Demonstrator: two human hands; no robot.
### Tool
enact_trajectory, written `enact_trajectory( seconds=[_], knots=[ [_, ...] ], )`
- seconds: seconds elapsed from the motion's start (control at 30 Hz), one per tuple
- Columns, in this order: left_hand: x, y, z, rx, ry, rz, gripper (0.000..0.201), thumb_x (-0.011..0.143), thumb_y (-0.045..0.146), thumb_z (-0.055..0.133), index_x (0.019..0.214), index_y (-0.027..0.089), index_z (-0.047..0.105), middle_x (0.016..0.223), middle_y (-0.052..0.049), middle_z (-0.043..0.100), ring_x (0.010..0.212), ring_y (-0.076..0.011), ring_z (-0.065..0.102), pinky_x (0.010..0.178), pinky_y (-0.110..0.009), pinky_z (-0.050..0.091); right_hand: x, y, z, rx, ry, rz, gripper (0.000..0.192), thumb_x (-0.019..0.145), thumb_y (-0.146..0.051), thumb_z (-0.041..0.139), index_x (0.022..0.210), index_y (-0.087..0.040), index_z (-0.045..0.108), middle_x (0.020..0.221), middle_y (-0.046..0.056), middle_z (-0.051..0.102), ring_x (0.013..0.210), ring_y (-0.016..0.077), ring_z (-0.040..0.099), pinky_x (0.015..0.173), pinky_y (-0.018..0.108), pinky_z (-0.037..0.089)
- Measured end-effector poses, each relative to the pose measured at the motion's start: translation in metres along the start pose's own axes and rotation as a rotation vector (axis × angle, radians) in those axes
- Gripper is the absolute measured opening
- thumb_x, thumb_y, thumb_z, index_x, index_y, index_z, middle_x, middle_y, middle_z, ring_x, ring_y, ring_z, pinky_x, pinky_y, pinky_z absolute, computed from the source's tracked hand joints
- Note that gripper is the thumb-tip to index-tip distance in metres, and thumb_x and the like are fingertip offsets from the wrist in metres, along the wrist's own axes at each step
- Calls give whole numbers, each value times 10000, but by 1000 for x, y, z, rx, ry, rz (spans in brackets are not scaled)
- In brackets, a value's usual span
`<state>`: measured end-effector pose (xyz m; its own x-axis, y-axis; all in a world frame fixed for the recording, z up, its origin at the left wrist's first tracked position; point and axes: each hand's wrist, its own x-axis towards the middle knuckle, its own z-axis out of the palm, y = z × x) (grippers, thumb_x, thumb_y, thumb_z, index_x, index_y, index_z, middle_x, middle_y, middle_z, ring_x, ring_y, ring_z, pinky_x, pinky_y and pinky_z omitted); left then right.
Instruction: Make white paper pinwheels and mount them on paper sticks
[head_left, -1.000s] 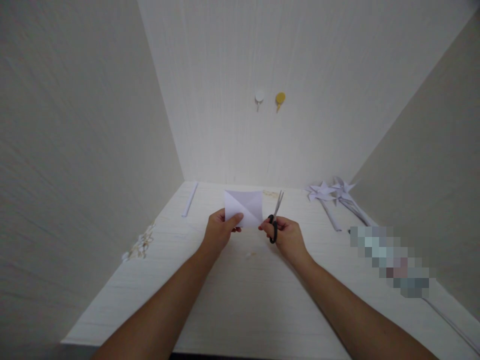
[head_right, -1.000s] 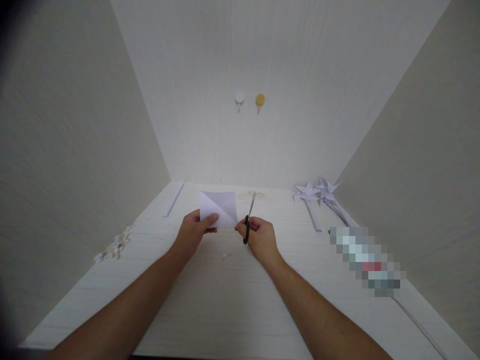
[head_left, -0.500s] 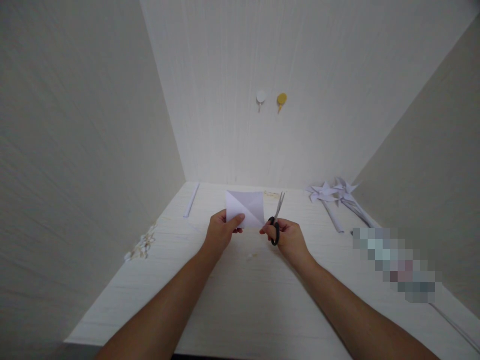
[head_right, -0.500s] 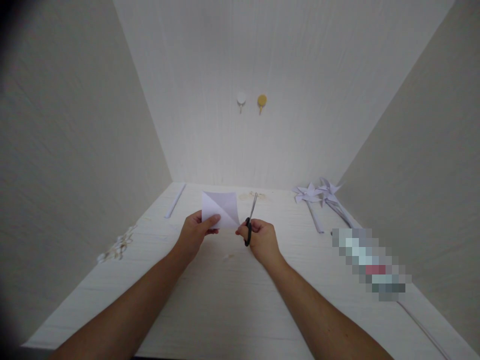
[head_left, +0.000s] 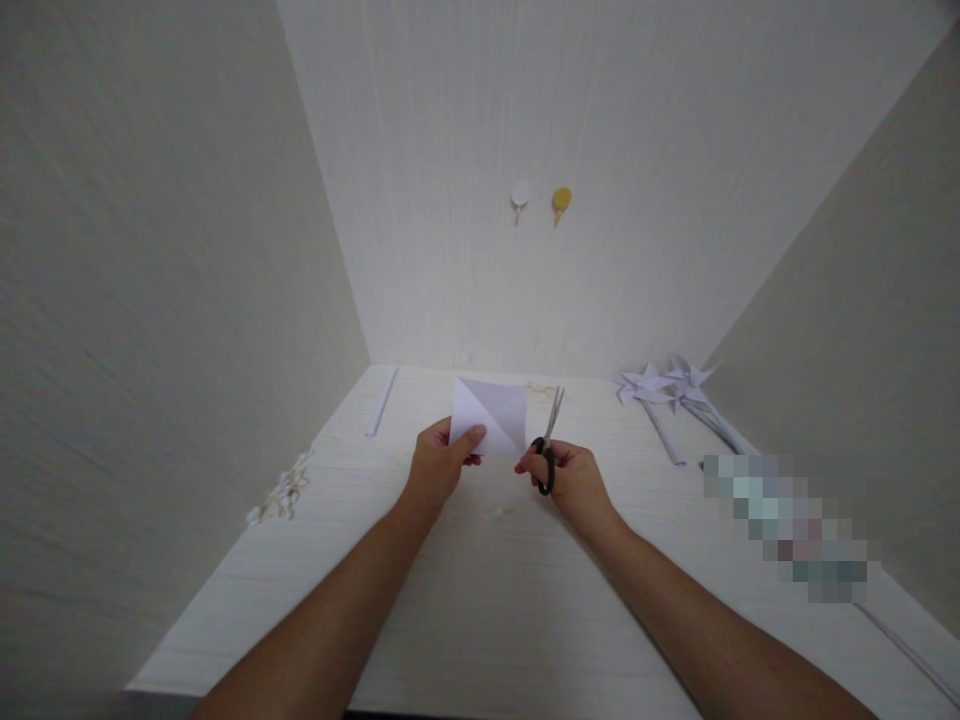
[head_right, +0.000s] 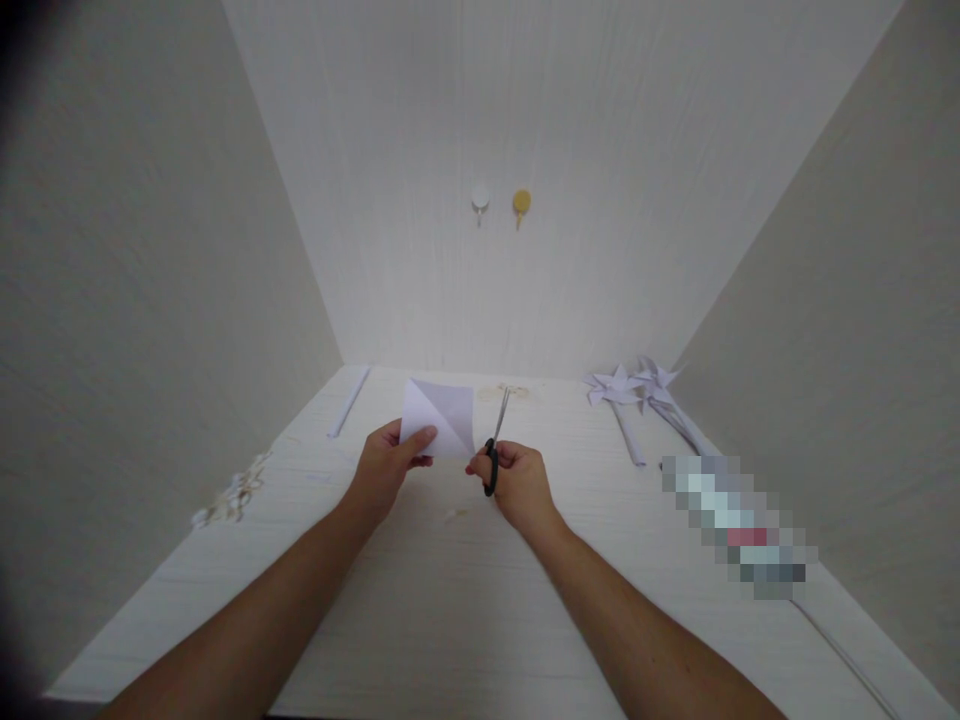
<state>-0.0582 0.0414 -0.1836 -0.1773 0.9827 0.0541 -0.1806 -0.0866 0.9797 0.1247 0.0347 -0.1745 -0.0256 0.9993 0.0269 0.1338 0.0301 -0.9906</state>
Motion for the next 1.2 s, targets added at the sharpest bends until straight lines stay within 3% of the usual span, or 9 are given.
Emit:
enact_trajectory(
  seconds=[0.3,0.53,0.77,1.0,1.2],
  knots=[
    [2,-4,-1,26,3,26,342,669,449,832,762,140,718,665,-42,702,548,-151,610,546,-288,542,0,6,4,-18,-12,11,213,622,-400,709,608,-188,714,528,-7,576,507,129,440,497,273,321],
    [9,-1,-9,31,153,50,339,705,466,801,755,152,682,617,-22,671,535,-144,601,537,-269,509,4,12,0,-102,-93,31,386,645,-549,807,656,-196,652,584,-14,584,530,128,456,504,271,329],
    [11,6,-13,-20,211,50,344,654,442,820,771,146,690,650,-28,688,571,-147,616,563,-270,520,7,17,-9,-301,-182,62,402,668,-548,827,778,-168,759,628,10,636,553,143,514,511,269,358],
    [10,16,-12,-79,232,59,317,635,418,822,734,158,671,646,-8,658,566,-127,577,551,-257,508,7,21,-16,-550,-161,13,387,694,-539,832,647,-198,654,583,-6,592,544,143,484,491,273,302],
    [9,20,-12,-109,257,57,310,604,381,845,734,153,679,656,-5,652,576,-115,557,539,-238,486,6,18,-14,-680,-175,-76,327,715,-489,829,686,-215,652,638,-4,628,587,155,521,533,277,322]
  ],
)
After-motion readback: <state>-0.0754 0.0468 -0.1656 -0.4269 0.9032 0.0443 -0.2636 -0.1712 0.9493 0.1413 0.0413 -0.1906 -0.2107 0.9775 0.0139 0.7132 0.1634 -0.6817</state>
